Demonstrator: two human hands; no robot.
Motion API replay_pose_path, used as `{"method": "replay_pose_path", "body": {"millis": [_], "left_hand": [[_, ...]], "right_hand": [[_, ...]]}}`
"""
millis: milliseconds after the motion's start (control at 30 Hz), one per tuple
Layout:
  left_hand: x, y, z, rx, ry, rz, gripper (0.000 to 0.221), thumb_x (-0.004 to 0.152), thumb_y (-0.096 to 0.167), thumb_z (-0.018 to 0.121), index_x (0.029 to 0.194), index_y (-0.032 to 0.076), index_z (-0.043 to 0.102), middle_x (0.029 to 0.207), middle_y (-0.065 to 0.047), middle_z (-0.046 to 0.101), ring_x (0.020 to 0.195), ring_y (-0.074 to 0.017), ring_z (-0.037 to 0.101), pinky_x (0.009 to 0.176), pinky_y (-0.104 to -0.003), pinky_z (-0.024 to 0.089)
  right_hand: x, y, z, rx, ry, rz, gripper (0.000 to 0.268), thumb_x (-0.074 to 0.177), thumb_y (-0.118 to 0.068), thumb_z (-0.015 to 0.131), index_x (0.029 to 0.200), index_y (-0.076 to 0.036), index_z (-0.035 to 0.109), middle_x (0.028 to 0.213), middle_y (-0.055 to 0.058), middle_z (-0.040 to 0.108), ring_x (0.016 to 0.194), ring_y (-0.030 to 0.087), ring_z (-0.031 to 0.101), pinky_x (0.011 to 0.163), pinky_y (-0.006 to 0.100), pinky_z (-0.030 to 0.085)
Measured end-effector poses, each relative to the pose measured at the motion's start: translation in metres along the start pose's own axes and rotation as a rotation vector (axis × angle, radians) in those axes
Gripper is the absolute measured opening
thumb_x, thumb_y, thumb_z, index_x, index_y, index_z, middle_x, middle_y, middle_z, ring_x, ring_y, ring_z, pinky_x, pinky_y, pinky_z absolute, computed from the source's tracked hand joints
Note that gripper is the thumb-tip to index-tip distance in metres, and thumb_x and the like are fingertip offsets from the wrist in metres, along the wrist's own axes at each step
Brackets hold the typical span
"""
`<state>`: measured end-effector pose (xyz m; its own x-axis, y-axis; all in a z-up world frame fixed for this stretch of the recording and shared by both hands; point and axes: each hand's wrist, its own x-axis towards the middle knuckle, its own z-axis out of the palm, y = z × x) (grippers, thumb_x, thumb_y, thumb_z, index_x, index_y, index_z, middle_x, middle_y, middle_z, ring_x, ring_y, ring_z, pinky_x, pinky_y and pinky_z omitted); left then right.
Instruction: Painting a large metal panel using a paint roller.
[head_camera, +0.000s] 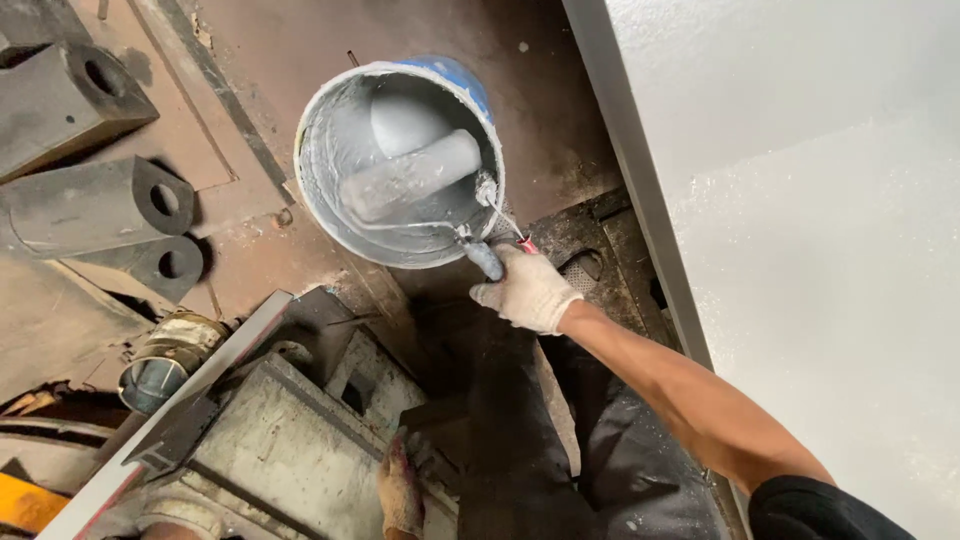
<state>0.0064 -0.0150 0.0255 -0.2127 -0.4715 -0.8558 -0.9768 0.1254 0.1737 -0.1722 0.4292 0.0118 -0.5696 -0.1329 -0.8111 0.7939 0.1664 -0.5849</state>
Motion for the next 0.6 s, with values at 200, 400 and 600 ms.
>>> {"method": "replay_pose_path", "body": {"millis": [200, 400, 600], "left_hand": [[-0.013, 0.0, 0.007, -0.16, -0.054, -0.087, 0.059, 0.102, 0.036, 0.05, 0.146, -0.003, 0.051, 0.132, -0.021, 0.066, 0.112, -0.0352, 0.067, 0.092, -0.048, 0.055], [0.04, -0.036, -0.022, -0.232, -0.147, -0.074, 0.057, 0.103, 0.035, 0.046, 0.147, -0.001, 0.046, 0.134, -0.017, 0.063, 0.115, -0.0317, 0.065, 0.095, -0.046, 0.054], [0.009, -0.034, -0.036, -0.192, -0.137, -0.06, 0.058, 0.103, 0.034, 0.047, 0.147, -0.003, 0.046, 0.135, -0.019, 0.064, 0.116, -0.0342, 0.066, 0.093, -0.047, 0.054]], "right_hand": [[-0.006, 0.046, -0.004, 0.315, -0.112, 0.086, 0.043, 0.088, -0.022, 0.076, 0.126, -0.006, 0.064, 0.077, 0.009, 0.062, 0.059, 0.02, 0.058, 0.056, 0.035, 0.053], [-0.003, 0.039, -0.003, -0.092, 0.107, -0.053, 0.024, 0.093, -0.02, 0.075, 0.112, -0.006, 0.07, 0.076, 0.005, 0.065, 0.061, 0.013, 0.06, 0.06, 0.029, 0.054], [-0.013, 0.036, -0.008, 0.674, -0.333, 0.212, 0.022, 0.092, -0.012, 0.067, 0.113, -0.011, 0.069, 0.067, -0.002, 0.054, 0.048, 0.007, 0.046, 0.041, 0.025, 0.042]]}}
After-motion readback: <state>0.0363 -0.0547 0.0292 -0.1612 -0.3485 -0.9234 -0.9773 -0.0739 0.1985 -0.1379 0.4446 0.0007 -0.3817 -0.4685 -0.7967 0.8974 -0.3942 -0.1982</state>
